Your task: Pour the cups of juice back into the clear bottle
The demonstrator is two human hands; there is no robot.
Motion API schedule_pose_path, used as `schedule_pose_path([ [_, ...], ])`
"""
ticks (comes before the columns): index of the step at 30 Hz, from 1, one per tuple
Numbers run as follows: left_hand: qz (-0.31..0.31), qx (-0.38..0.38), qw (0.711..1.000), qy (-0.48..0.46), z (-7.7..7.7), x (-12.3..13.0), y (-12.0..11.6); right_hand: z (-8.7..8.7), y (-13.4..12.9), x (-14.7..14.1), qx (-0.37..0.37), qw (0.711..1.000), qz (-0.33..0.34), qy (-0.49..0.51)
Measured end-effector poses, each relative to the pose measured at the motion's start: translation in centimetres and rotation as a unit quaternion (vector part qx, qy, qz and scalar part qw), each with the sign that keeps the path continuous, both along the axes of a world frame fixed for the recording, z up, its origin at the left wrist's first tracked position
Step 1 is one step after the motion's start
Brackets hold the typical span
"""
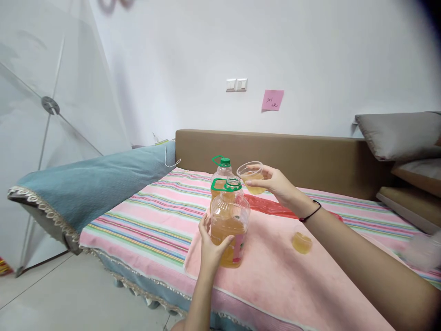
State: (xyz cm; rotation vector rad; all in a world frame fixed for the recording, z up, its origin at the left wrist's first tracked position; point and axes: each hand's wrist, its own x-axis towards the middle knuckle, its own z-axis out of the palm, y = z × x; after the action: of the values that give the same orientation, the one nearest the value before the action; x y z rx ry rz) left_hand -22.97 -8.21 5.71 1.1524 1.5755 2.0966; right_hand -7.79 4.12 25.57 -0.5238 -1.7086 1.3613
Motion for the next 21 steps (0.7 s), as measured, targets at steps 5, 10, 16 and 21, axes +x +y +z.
schedule_pose_path([
  [5, -0.01, 0.013, 0.999, -0.027, -0.5, 0.0, 0.0, -0.3, 0.4, -0.2, 0.019, 1.0, 0.014, -0.012],
  [10, -0.023, 0.027, 0.999, -0.037, -0.5, 0.1, 0.0, 0.2, 0.7, 0.0, 0.042, 0.998, 0.013, -0.042],
  [16, -0.009, 0.031, 0.999, -0.014, -0.2, 0.5, 0.0, 1.4, 0.4, 0.3, 0.061, 0.992, 0.007, -0.107],
  [21, -0.006, 0.022, 1.0, -0.018, 0.0, 0.8, -0.1, 1.8, 0.2, 0.6, 0.086, 0.987, 0.016, -0.136],
])
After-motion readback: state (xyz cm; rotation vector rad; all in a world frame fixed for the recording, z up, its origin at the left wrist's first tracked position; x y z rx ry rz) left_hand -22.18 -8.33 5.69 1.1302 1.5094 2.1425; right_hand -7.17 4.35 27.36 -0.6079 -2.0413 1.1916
